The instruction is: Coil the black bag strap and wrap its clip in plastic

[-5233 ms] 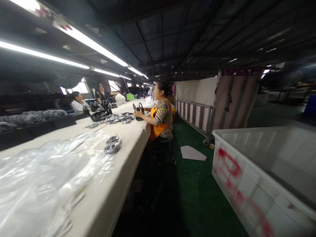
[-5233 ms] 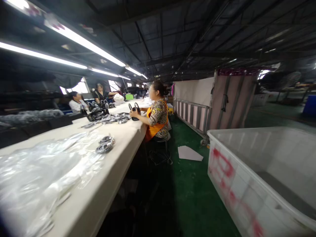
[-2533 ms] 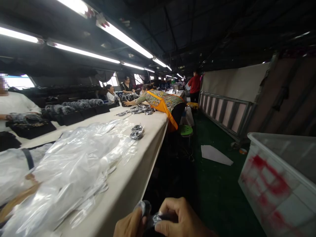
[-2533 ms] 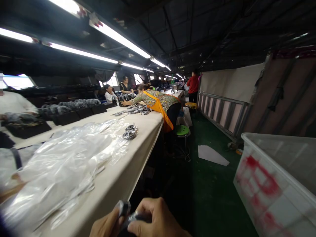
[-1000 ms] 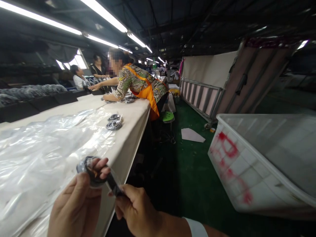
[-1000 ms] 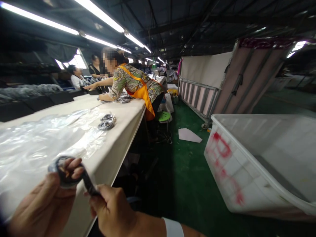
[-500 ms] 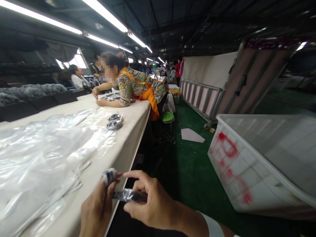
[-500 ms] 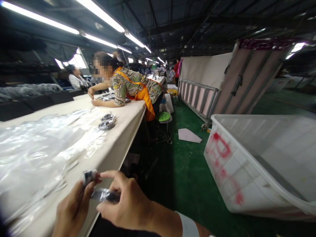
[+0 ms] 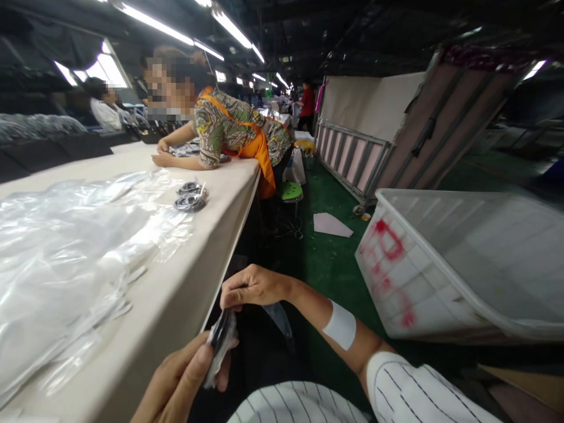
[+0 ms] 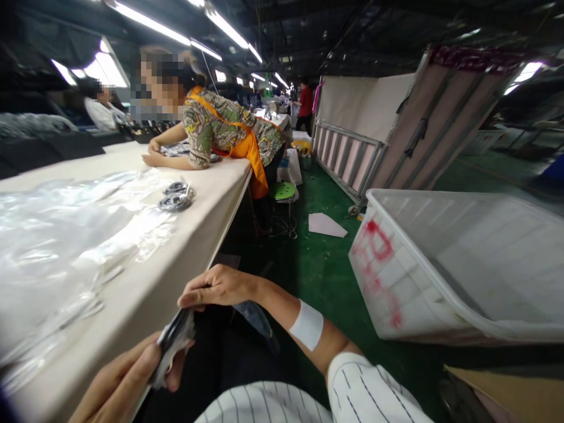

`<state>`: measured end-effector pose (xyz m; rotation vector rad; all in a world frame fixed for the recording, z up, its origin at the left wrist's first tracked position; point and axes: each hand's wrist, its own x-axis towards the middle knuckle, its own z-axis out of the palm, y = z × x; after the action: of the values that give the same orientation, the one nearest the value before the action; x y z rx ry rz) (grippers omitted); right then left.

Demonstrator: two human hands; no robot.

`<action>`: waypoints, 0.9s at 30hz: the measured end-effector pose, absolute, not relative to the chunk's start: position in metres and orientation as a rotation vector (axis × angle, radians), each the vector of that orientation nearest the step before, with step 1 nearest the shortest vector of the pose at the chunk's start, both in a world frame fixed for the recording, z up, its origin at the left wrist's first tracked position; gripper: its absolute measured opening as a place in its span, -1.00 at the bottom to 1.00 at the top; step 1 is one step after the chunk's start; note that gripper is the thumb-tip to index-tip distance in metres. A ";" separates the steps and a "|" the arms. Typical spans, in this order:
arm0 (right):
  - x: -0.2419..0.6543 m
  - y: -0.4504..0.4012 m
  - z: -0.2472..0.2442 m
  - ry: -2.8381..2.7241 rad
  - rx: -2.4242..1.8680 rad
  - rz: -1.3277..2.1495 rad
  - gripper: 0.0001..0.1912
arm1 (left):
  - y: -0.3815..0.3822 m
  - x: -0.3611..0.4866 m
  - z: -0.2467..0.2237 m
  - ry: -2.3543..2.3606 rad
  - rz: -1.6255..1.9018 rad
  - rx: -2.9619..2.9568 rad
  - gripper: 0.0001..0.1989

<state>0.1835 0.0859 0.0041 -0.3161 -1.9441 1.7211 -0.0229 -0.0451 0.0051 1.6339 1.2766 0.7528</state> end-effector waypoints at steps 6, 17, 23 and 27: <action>0.161 0.068 -0.021 -1.490 -0.368 2.010 -0.34 | -0.040 -0.024 0.011 1.056 0.820 1.364 -0.48; 0.137 0.030 -0.035 -1.759 -0.656 0.869 -0.51 | -0.023 0.002 0.031 0.968 1.380 0.627 -0.68; 0.140 0.024 -0.029 -1.939 -0.824 0.757 -0.62 | -0.017 0.009 0.033 1.039 1.648 0.890 -0.72; 0.135 0.014 -0.023 -1.717 -0.664 1.448 -0.63 | -0.012 0.001 0.030 1.324 1.766 1.210 -0.70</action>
<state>0.1353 0.0144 -0.0226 -0.6639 -1.7169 1.4479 0.0011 -0.0119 0.0300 1.2103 1.3239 1.7661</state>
